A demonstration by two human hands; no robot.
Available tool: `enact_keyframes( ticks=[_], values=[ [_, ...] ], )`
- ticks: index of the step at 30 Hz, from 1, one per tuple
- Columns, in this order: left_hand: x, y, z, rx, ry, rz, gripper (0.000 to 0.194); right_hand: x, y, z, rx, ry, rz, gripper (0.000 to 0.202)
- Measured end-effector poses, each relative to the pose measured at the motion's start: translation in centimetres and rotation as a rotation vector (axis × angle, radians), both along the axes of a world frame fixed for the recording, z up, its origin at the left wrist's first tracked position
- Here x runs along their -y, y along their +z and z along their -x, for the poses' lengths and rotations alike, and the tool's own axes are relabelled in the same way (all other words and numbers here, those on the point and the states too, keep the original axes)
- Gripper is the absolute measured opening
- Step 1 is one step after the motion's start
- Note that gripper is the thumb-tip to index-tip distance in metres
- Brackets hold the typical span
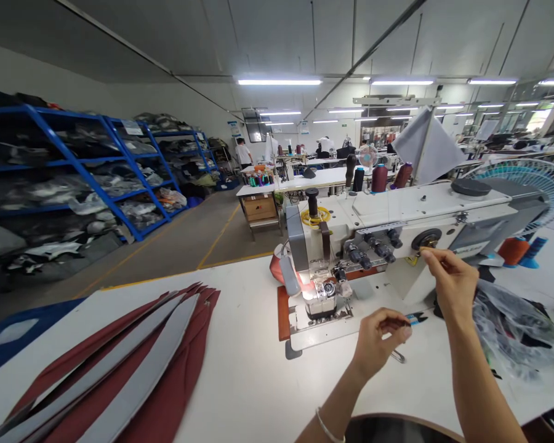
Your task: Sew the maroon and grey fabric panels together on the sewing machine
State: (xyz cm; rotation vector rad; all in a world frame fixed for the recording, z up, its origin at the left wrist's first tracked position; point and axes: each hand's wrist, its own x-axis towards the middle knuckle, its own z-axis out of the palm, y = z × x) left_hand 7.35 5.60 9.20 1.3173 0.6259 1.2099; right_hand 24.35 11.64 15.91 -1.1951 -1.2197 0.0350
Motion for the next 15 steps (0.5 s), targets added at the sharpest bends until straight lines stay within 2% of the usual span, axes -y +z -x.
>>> enact_keyframes(
  ticks=[1, 3, 5, 7, 11, 13, 15],
  values=[
    [-0.5, 0.2, -0.2, 0.027, 0.002, 0.005, 0.037, -0.1, -0.1, 0.5, -0.057, 0.003, -0.053, 0.035],
    [-1.7, 1.0, -0.8, 0.072, 0.003, -0.009, 0.037, -0.4, 0.2, 1.3, -0.088, -0.09, -0.149, 0.038],
    [-3.2, 1.9, -1.3, 0.105, 0.0, -0.026, 0.037, -0.7, 1.0, 1.5, -0.036, -0.212, -0.199, 0.04],
    [-4.5, 2.0, -1.6, 0.111, 0.011, -0.028, 0.037, -0.9, 2.0, 1.2, 0.047, -0.255, -0.205, 0.039],
    [-6.1, -0.2, -2.0, 0.006, 0.131, -0.04, 0.03, -0.6, 3.1, 0.1, 0.223, -0.194, -0.104, 0.034],
    [-6.3, -1.5, -2.3, -0.058, 0.207, -0.077, 0.024, -0.2, 2.6, -0.3, 0.236, -0.187, -0.027, 0.035],
    [-6.2, -2.1, -2.6, -0.118, 0.27, -0.139, 0.019, 0.1, 1.4, -0.5, 0.157, -0.202, 0.061, 0.044]
  ],
)
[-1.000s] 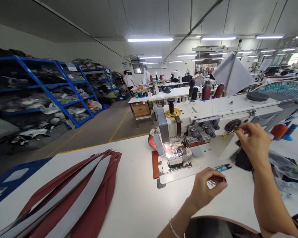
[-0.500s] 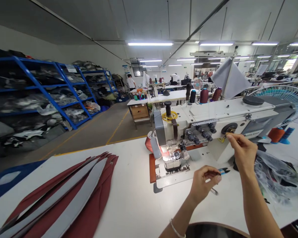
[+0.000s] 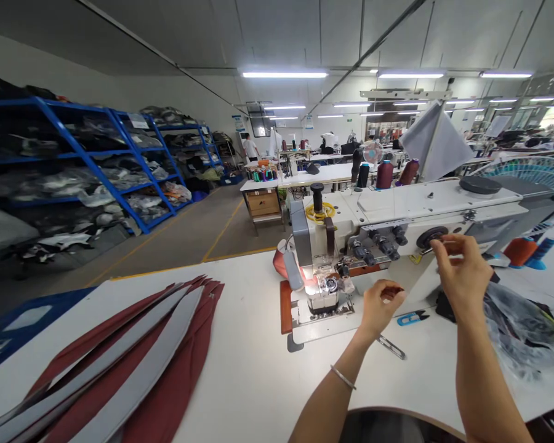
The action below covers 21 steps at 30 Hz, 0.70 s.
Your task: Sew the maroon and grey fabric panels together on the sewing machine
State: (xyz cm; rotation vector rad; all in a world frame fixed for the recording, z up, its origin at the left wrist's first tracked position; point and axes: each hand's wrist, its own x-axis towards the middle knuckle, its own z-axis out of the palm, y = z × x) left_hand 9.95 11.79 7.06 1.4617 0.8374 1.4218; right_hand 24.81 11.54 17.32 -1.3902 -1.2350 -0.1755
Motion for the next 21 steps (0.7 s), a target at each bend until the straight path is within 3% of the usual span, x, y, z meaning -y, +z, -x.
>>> enact_keyframes(
  ticks=[2, 6, 10, 13, 18, 21],
  values=[
    [0.2, 0.0, -0.3, -0.065, 0.037, -0.059, 0.015, 0.1, -1.5, 0.0, -0.139, 0.084, 0.112, 0.056],
    [0.7, 0.6, -0.6, -0.119, 0.049, -0.13, 0.01, -0.2, -4.0, 0.5, -0.451, 0.564, 0.228, 0.046],
    [1.4, 0.3, -0.8, -0.129, 0.008, -0.14, 0.011, -0.5, -4.9, 1.3, -0.569, 0.652, 0.173, 0.033],
    [2.0, 0.9, -0.9, -0.139, -0.018, -0.143, 0.01, 0.1, -4.0, 1.8, -0.598, 0.746, 0.19, 0.031],
    [3.0, 4.3, -0.3, -0.042, 0.002, -0.215, 0.014, 3.4, 0.2, 2.3, -0.444, 0.77, 0.161, 0.04],
    [4.0, 4.0, 0.8, 0.107, -0.014, -0.143, 0.026, 5.0, -0.1, 2.5, -0.348, 0.771, 0.252, 0.041]
  ],
)
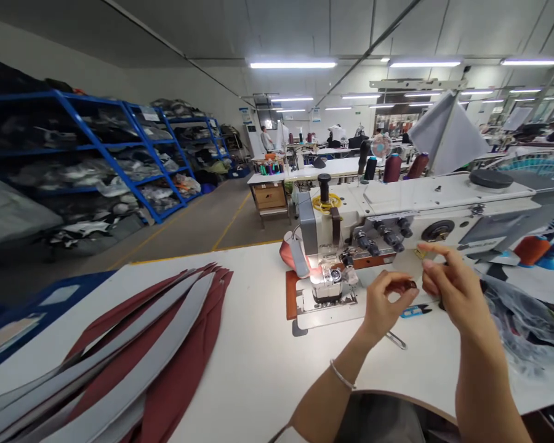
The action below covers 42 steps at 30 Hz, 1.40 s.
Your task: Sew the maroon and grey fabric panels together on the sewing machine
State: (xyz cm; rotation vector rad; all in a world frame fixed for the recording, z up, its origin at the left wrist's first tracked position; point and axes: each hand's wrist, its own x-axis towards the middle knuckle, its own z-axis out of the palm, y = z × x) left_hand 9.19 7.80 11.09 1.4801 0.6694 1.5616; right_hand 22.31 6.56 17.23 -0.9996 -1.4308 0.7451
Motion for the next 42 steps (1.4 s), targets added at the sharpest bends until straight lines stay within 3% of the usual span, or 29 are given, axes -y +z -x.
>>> enact_keyframes(
  ticks=[2, 7, 9, 11, 16, 19, 24, 27, 29, 34, 42],
  values=[
    [0.8, -1.9, 0.9, 0.122, -0.011, 0.118, 0.033, 0.3, -2.7, 0.4, 0.079, 0.004, 0.077, 0.039],
    [3.0, -8.8, 3.7, 0.236, 0.134, 0.371, 0.037, -0.2, -12.9, 3.4, 0.358, -0.043, 0.214, 0.035],
    [3.7, -10.6, 5.1, 0.199, 0.235, 0.417, 0.037, -0.1, -15.7, 5.0, 0.381, 0.077, 0.271, 0.032],
    [4.3, -11.5, 6.5, 0.144, 0.324, 0.439, 0.037, 0.2, -16.9, 6.5, 0.304, 0.244, 0.361, 0.032],
    [5.1, -11.9, 8.9, 0.026, 0.434, 0.363, 0.03, 0.6, -16.9, 9.5, -0.095, 0.589, 0.59, 0.033],
    [5.1, -11.7, 10.2, -0.131, 0.498, 0.234, 0.023, 0.2, -17.0, 10.4, -0.29, 0.683, 0.687, 0.033],
    [2.7, -10.0, 13.2, -0.631, 0.538, -0.209, 0.009, -1.6, -16.4, 10.8, -0.339, 0.638, 0.644, 0.031],
    [-0.1, -8.3, 14.5, -0.962, 0.588, -0.511, 0.014, -3.2, -15.0, 11.1, -0.307, 0.58, 0.557, 0.034],
    [-2.0, -7.1, 14.9, -1.153, 0.632, -0.616, 0.017, -4.5, -14.1, 11.4, -0.291, 0.536, 0.485, 0.036],
    [-4.7, -5.5, 14.3, -1.455, 0.715, -0.538, 0.026, -7.4, -13.9, 11.6, -0.132, 0.385, 0.353, 0.038],
    [-4.6, -3.4, 12.5, -1.643, 0.654, -0.308, 0.023, -7.6, -14.9, 11.5, 0.341, 0.162, 0.169, 0.026]
  ],
)
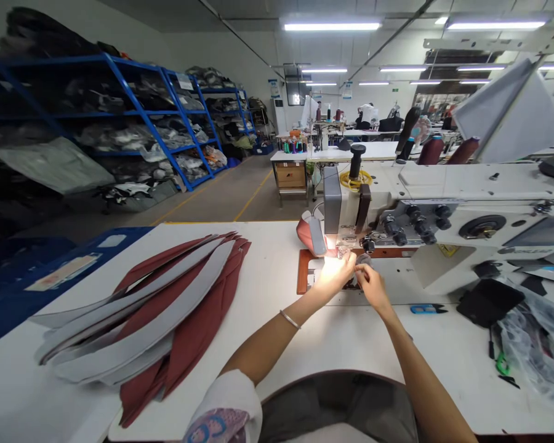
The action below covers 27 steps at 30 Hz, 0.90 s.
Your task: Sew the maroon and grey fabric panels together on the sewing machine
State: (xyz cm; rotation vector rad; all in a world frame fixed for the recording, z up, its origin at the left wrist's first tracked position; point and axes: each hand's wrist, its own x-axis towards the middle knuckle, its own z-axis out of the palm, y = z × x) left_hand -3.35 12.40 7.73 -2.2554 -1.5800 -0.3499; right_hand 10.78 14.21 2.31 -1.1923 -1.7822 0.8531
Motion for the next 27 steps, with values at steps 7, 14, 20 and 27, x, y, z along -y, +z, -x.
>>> enact_keyframes(
  ticks=[7, 14, 20, 27],
  values=[
    [0.5, 2.1, 0.0, -0.057, -0.008, 0.14, 0.023, 1.0, -0.4, -0.2, 0.121, -0.002, -0.093, 0.027],
    [1.3, 1.9, 0.9, 0.043, -0.066, 0.181, 0.03, 0.8, -1.1, 0.3, 0.302, -0.069, -0.18, 0.03],
    [0.3, 1.0, 1.5, 0.192, -0.096, 0.202, 0.025, 4.8, -1.4, 6.1, 0.366, 0.348, -0.165, 0.021],
    [4.7, -4.9, 0.9, 0.864, -0.096, -0.002, 0.035, 4.5, -1.4, 0.6, 0.102, 0.449, 0.207, 0.031]
  ],
)
